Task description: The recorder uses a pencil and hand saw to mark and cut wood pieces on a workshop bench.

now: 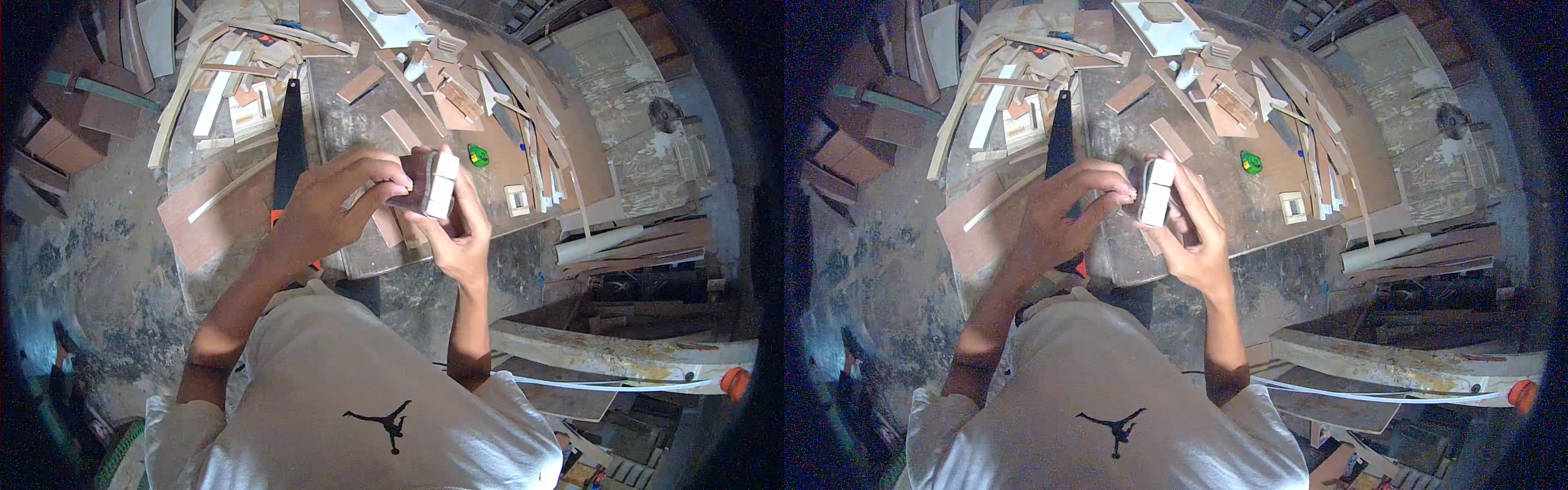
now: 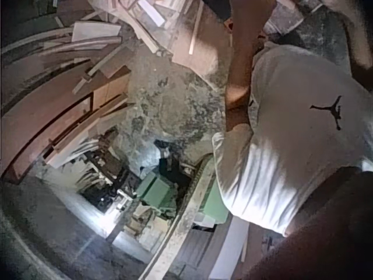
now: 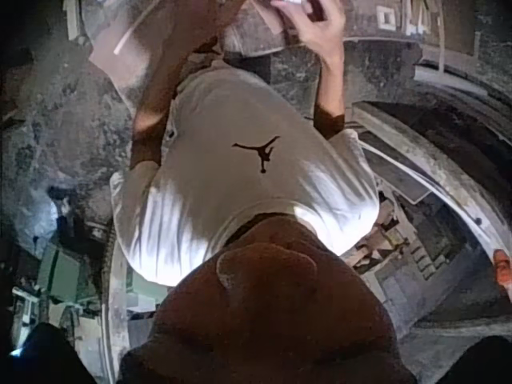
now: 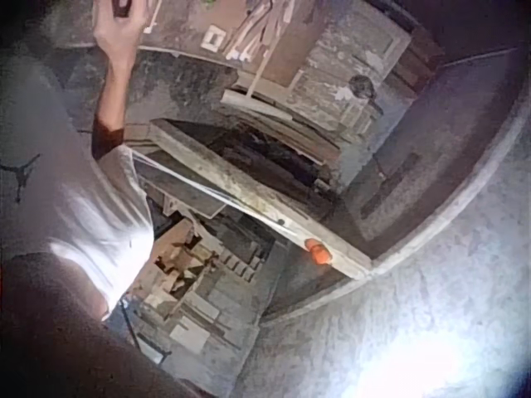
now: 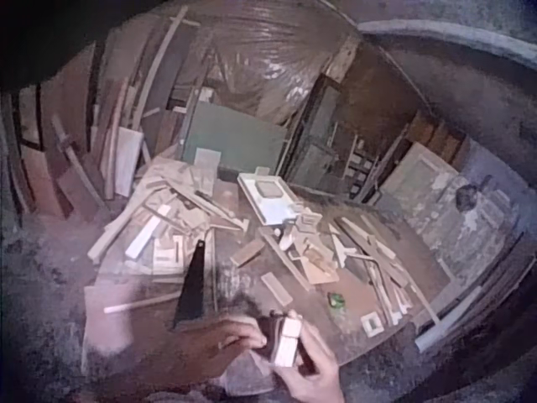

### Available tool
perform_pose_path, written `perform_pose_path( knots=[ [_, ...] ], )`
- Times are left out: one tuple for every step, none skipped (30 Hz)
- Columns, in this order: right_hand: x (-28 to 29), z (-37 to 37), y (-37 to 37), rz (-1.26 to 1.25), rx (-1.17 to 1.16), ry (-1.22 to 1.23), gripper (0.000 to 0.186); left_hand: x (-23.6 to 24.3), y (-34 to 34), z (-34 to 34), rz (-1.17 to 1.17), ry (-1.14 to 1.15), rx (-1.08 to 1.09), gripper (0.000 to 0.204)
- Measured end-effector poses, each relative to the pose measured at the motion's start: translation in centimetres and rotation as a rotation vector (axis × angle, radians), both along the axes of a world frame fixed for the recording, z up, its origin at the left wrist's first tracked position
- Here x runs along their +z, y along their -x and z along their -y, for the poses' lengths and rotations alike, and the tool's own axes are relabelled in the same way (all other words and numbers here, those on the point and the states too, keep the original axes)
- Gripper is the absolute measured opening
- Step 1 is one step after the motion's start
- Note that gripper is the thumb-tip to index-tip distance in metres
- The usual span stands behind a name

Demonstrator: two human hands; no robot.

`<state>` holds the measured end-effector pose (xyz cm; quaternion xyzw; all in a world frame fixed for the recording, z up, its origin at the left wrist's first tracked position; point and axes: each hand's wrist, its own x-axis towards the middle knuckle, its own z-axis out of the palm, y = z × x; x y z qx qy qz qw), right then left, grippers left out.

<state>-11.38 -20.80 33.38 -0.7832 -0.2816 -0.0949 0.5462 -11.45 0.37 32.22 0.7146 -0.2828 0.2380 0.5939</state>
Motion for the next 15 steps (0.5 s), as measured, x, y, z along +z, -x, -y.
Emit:
perform_pose_path(
  knots=[
    [-0.2, 0.1, -0.2, 0.058, -0.022, 0.093, 0.078, -0.1, 0.0, 0.0, -0.003, 0.002, 0.001, 0.011],
    [-0.3, -0.1, -0.1, 0.013, -0.04, 0.114, 0.078, -0.2, 0.1, -0.1, -0.009, 0.006, 0.002, 0.011],
    [-0.2, -0.1, -0.1, 0.012, -0.034, 0.117, 0.078, -0.4, 0.0, -0.1, -0.014, 0.01, 0.009, 0.01],
    [-0.1, 0.0, 0.0, 0.054, -0.019, 0.108, 0.078, -0.4, -0.1, -0.1, -0.014, 0.012, 0.016, 0.01],
    [0.1, 0.1, 0.1, 0.096, -0.004, 0.099, 0.078, -0.3, -0.1, -0.1, -0.013, 0.011, 0.019, 0.01],
    [0.2, 0.1, 0.4, 0.14, -0.029, 0.113, 0.078, -0.1, 0.1, -0.1, -0.013, 0.008, 0.013, 0.01],
    [0.0, 0.1, 0.2, 0.138, -0.032, 0.114, 0.078, 0.2, 0.2, -0.1, -0.016, 0.008, 0.011, 0.01],
    [-0.3, 0.0, -0.1, 0.13, -0.035, 0.126, 0.078, 0.5, 0.4, -0.1, -0.035, 0.019, 0.0, 0.01],
    [-0.5, -0.1, -0.4, 0.124, -0.033, 0.137, 0.079, 0.7, 0.4, -0.2, -0.051, 0.029, -0.006, 0.01],
    [-0.8, -0.4, -0.5, 0.092, -0.037, 0.114, 0.073, 0.4, 0.3, -0.2, -0.05, 0.028, -0.004, 0.01],
    [-0.5, -0.4, 0.0, 0.093, -0.035, 0.113, 0.073, -0.2, 0.2, -0.2, -0.037, 0.0, 0.002, 0.01],
    [0.0, -0.5, 0.7, 0.109, -0.046, 0.106, 0.074, -0.3, 0.1, -0.2, -0.023, -0.026, 0.008, 0.01],
    [0.4, -0.6, 1.0, 0.125, -0.057, 0.098, 0.074, -0.2, 0.0, -0.1, -0.021, -0.025, 0.01, 0.01],
    [0.6, -0.3, 0.7, 0.173, -0.058, 0.15, 0.075, 0.2, 0.0, -0.1, -0.006, -0.02, 0.013, 0.01],
    [0.2, -0.1, 0.5, 0.172, -0.068, 0.149, 0.075, 0.6, 0.2, -0.1, 0.008, -0.019, 0.002, 0.01]
  ],
)
